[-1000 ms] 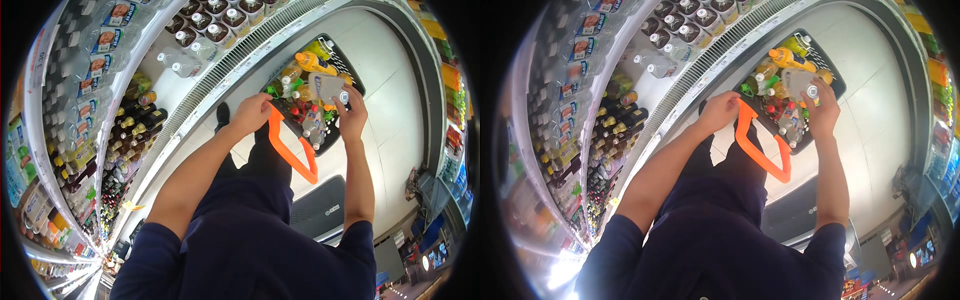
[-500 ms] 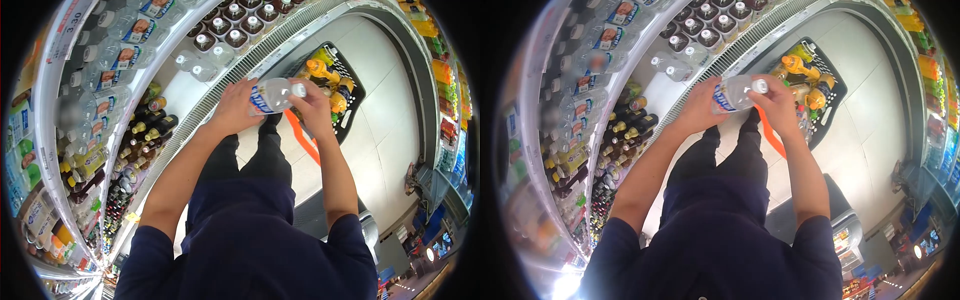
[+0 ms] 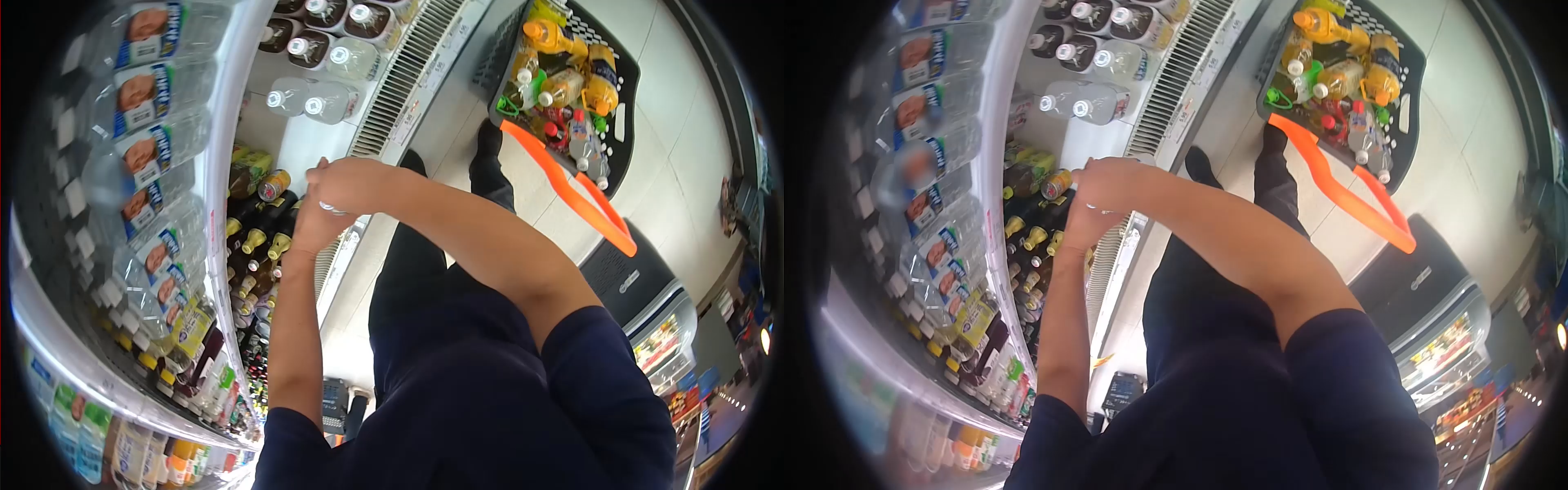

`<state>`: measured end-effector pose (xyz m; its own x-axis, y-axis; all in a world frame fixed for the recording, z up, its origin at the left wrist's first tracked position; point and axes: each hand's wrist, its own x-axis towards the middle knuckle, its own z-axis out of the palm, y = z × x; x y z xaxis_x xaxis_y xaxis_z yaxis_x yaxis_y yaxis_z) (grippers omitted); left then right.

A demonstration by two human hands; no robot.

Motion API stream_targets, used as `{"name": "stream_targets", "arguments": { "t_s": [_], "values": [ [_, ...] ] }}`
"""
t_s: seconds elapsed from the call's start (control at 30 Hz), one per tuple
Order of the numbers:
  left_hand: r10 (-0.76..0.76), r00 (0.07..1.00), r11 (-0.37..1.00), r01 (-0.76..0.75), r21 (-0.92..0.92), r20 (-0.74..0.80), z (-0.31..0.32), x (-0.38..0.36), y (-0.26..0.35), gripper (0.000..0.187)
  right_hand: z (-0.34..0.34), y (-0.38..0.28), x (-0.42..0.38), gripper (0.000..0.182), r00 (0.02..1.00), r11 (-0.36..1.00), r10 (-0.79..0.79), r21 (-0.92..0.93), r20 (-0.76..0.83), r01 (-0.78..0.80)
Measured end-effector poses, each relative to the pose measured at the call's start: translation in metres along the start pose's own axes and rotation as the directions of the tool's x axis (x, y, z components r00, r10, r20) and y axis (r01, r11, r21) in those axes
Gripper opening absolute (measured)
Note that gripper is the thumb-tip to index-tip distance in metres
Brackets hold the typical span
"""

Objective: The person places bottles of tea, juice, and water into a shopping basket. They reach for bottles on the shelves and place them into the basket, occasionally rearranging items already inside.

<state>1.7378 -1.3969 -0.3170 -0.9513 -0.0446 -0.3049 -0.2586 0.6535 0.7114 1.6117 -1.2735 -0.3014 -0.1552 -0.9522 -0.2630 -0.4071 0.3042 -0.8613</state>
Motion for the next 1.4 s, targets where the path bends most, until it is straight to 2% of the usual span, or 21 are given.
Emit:
{"name": "stream_targets", "arguments": {
  "t_s": [0.17,0.23,0.3,0.37,0.43,0.47,0.5,0.53,0.57,0.63,0.67,0.7,0.73,0.8,0.83,0.9,0.93,1.03,1.17,1.33,1.4],
  "values": [
    [-0.253,0.958,0.967,0.247,0.055,0.137,-0.009,-0.003,-0.032,0.061,0.041,0.006,0.039,0.018,0.981,0.995,-0.008,0.094,-0.194,0.027],
    [-0.249,0.961,0.967,0.254,0.031,-0.123,0.004,-0.004,-0.059,0.059,0.055,0.01,0.05,0.017,0.974,0.991,0.009,0.133,-0.227,0.022],
    [-0.226,0.958,0.969,0.24,0.061,-0.177,0.008,-0.002,-0.069,0.056,0.061,0.019,0.059,0.017,0.912,0.996,-0.06,0.039,-0.405,0.083],
    [-0.204,0.953,0.969,0.229,0.093,-0.223,0.012,0.003,-0.078,0.054,0.064,0.026,0.075,0.019,0.924,0.998,-0.068,-0.008,-0.375,0.07],
    [-0.04,0.962,0.901,0.152,0.407,-0.27,0.015,0.015,-0.086,0.045,0.068,0.026,0.09,0.02,0.937,0.997,-0.076,-0.05,-0.341,0.063],
    [-0.042,0.963,0.899,0.152,0.41,-0.265,0.018,0.025,-0.091,0.045,0.071,0.025,0.097,0.018,0.932,0.997,-0.056,-0.074,-0.357,0.032],
    [-0.34,0.917,0.672,0.392,0.628,-0.209,0.019,0.047,-0.074,0.037,0.075,0.024,0.101,0.019,0.927,0.995,-0.037,-0.097,-0.372,0.001],
    [-0.603,0.764,0.334,0.505,0.796,-0.232,0.022,0.061,-0.06,0.038,0.078,0.024,0.101,0.019,0.928,0.995,-0.036,-0.096,-0.371,0.0],
    [-0.604,0.764,0.335,0.503,0.796,-0.228,0.025,0.062,-0.051,0.038,0.081,0.023,0.098,0.02,0.89,0.998,-0.015,-0.065,-0.457,-0.016],
    [-0.29,0.922,0.128,0.303,0.944,-0.256,0.03,0.055,-0.038,0.043,0.09,0.015,0.085,0.029,0.787,0.999,0.043,0.009,-0.616,-0.048],
    [-0.288,0.924,0.13,0.299,0.945,-0.252,0.036,0.049,-0.063,0.043,0.092,0.012,0.08,0.034,0.723,0.997,0.07,0.042,-0.688,-0.057],
    [-0.184,0.938,0.66,0.339,0.67,-0.294,0.043,0.035,-0.11,0.041,0.093,0.008,0.074,0.04,0.652,0.995,0.098,0.077,-0.752,-0.062],
    [-0.117,0.916,0.965,0.197,0.175,-0.383,0.046,0.029,-0.138,0.054,0.097,0.007,0.068,0.04,0.65,0.995,0.098,0.075,-0.754,-0.063],
    [-0.217,0.886,0.968,0.251,0.029,-0.411,0.042,0.032,-0.146,0.059,0.106,0.007,0.055,0.052,0.679,0.932,0.26,-0.007,-0.686,-0.363],
    [-0.318,0.851,0.948,0.297,-0.117,-0.418,0.04,0.033,-0.149,0.065,0.106,0.007,0.053,0.052,0.679,0.932,0.26,-0.006,-0.686,-0.363],
    [-0.508,0.77,0.845,0.359,-0.397,-0.385,0.039,0.034,-0.157,0.077,0.106,0.009,0.05,0.074,0.623,0.777,0.586,0.577,-0.519,-0.25],
    [-0.595,0.725,0.764,0.377,-0.524,-0.346,0.037,0.033,-0.161,0.082,0.105,0.012,0.051,0.074,0.621,0.775,0.588,0.58,-0.519,-0.249],
    [-0.554,0.758,0.749,0.273,-0.604,-0.345,0.04,0.036,-0.179,0.091,0.101,0.024,0.056,0.084,0.678,0.679,0.637,0.683,-0.366,-0.269],
    [-0.475,0.771,0.87,0.34,-0.356,-0.424,0.043,0.048,-0.144,0.09,0.107,0.046,0.059,0.074,0.737,0.746,0.537,0.639,-0.41,-0.188],
    [-0.609,0.676,0.77,0.629,-0.107,-0.415,0.027,0.059,-0.075,0.105,0.077,0.024,0.016,0.064,0.765,0.767,0.55,0.564,-0.335,-0.305],
    [-0.568,0.698,0.822,0.512,-0.252,-0.436,0.046,0.046,-0.117,0.103,0.059,0.009,-0.021,0.054,0.847,0.809,0.481,0.488,-0.226,-0.329]
  ]
}}
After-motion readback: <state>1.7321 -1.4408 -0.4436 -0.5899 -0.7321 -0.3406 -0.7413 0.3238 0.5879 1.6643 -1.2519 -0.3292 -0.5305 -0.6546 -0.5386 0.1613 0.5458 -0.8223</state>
